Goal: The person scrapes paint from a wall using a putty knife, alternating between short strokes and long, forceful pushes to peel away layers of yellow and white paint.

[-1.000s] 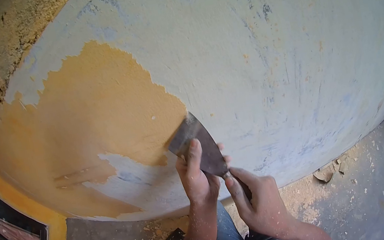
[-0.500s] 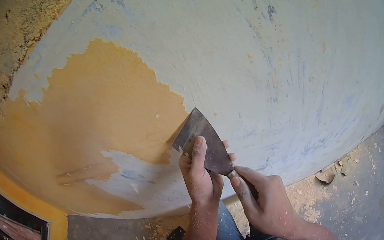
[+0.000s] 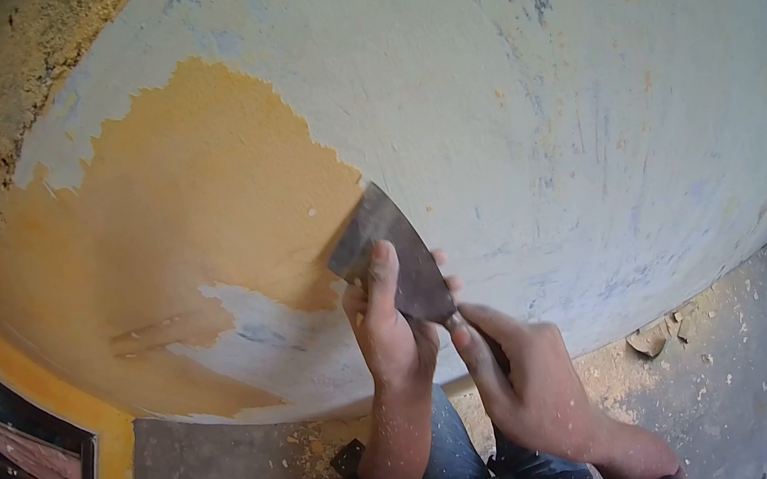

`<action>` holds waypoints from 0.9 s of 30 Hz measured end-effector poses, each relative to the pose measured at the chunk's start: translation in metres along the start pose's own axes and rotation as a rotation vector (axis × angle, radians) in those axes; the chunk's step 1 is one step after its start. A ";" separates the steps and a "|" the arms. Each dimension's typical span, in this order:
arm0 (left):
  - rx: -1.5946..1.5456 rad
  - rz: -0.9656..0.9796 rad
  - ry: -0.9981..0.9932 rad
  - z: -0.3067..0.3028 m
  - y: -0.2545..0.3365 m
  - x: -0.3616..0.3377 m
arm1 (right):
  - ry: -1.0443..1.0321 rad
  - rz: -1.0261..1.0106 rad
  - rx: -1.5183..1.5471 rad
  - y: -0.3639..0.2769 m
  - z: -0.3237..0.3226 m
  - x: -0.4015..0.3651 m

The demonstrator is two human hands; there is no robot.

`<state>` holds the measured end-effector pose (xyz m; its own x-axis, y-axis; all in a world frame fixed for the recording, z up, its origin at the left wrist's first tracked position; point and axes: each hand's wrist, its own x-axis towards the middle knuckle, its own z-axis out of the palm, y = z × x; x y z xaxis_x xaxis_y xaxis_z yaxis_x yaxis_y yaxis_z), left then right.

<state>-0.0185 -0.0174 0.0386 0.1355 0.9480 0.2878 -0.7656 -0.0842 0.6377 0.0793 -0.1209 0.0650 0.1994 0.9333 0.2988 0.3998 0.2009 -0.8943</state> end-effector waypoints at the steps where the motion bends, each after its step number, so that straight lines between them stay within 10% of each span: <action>1: 0.021 0.018 -0.015 0.002 0.000 0.004 | 0.010 -0.020 -0.003 -0.002 -0.001 0.005; 27: 0.081 0.022 0.014 0.020 0.029 0.020 | -0.046 0.000 0.053 -0.024 0.003 0.013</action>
<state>-0.0256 -0.0066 0.0769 0.1100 0.9498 0.2929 -0.7147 -0.1293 0.6874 0.0691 -0.1126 0.0894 0.1581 0.9457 0.2842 0.3514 0.2151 -0.9112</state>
